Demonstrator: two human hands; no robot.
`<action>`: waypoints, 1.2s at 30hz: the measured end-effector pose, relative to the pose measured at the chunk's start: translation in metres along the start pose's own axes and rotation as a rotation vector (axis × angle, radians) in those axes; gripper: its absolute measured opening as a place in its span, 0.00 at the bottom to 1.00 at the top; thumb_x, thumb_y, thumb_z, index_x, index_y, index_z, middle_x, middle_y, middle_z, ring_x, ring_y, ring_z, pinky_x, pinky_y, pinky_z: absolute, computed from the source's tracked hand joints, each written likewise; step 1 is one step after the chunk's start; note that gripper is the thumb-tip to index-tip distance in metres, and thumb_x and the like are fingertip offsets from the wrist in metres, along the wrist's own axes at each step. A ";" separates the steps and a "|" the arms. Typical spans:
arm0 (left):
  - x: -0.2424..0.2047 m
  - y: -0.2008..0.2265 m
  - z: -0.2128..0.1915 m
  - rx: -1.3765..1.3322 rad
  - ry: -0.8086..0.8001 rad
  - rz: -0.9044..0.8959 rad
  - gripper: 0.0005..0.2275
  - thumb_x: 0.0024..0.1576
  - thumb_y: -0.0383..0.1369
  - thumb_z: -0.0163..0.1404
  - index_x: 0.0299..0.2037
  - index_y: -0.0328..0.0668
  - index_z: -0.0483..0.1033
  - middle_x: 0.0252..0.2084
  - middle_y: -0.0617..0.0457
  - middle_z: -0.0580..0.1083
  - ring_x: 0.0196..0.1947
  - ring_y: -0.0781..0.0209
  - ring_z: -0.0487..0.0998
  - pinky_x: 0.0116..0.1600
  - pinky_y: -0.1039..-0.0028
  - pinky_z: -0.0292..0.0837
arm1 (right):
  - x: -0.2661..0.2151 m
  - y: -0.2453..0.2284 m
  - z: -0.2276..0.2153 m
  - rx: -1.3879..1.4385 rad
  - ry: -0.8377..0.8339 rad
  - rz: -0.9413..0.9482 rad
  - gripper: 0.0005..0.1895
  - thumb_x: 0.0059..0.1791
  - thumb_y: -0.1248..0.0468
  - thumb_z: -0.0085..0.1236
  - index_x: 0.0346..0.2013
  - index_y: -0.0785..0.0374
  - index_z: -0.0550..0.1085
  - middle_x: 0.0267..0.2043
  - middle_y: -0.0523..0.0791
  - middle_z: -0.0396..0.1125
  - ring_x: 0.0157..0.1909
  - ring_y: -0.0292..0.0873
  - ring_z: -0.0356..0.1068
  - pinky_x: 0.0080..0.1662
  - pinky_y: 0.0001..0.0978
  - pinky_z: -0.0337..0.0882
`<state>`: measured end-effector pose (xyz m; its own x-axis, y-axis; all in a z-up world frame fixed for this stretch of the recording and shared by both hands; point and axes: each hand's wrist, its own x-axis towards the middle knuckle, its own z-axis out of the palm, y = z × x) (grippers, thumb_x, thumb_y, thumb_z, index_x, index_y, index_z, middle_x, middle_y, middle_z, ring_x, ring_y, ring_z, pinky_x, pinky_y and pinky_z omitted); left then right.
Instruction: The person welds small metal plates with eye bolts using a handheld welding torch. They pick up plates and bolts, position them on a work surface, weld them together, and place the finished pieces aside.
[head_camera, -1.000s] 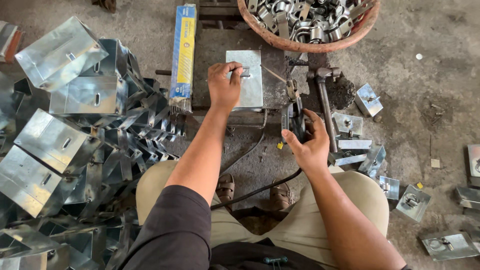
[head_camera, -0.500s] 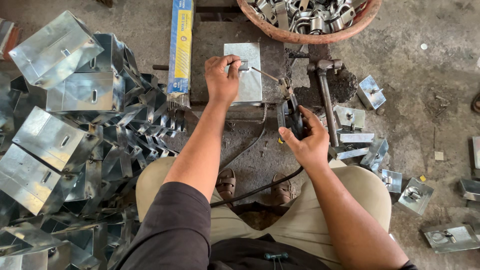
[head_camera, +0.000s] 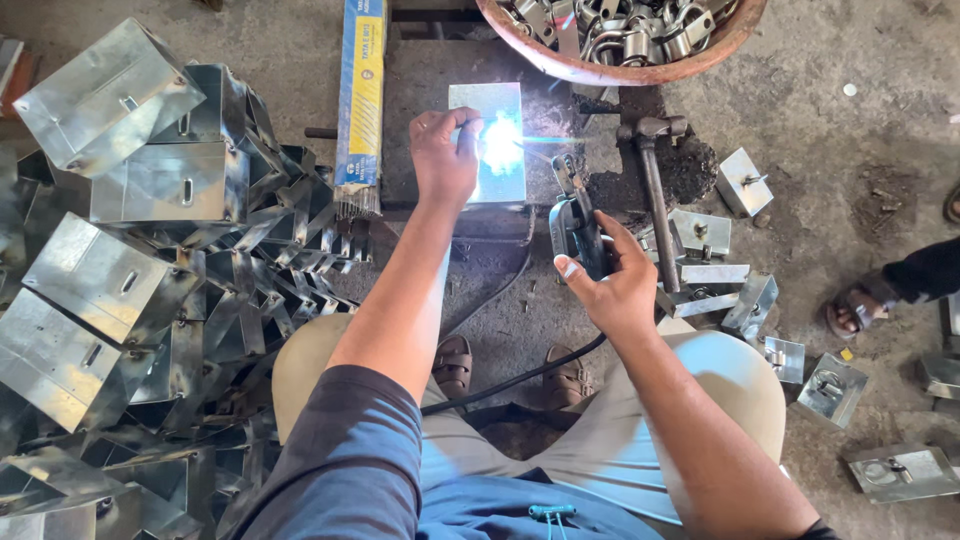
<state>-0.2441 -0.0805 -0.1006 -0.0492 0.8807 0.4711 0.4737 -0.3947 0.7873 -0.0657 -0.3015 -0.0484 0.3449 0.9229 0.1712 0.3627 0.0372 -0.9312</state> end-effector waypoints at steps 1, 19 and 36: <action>0.000 -0.002 0.000 -0.013 0.011 0.016 0.03 0.57 0.30 0.58 0.39 0.48 0.84 0.38 0.51 0.77 0.50 0.53 0.71 0.56 0.63 0.70 | 0.000 -0.001 0.000 -0.021 -0.004 0.041 0.38 0.43 0.61 0.73 0.64 0.72 0.69 0.46 0.47 0.74 0.44 0.34 0.73 0.47 0.25 0.74; -0.001 0.002 -0.001 -0.040 0.008 0.022 0.04 0.58 0.32 0.56 0.36 0.47 0.84 0.40 0.51 0.79 0.51 0.48 0.71 0.57 0.61 0.67 | -0.002 0.000 0.002 -0.108 0.034 -0.064 0.38 0.43 0.55 0.73 0.62 0.69 0.71 0.45 0.47 0.74 0.44 0.37 0.75 0.46 0.29 0.75; 0.003 -0.020 0.007 0.055 0.066 0.243 0.03 0.58 0.28 0.56 0.39 0.46 0.82 0.41 0.52 0.79 0.46 0.51 0.75 0.55 0.63 0.69 | 0.000 -0.013 0.001 -0.124 -0.006 -0.025 0.38 0.42 0.58 0.75 0.63 0.69 0.70 0.43 0.46 0.75 0.40 0.33 0.73 0.42 0.25 0.73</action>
<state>-0.2476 -0.0686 -0.1180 0.0150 0.7422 0.6700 0.5254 -0.5760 0.6263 -0.0712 -0.3013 -0.0371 0.3290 0.9246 0.1919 0.4757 0.0133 -0.8795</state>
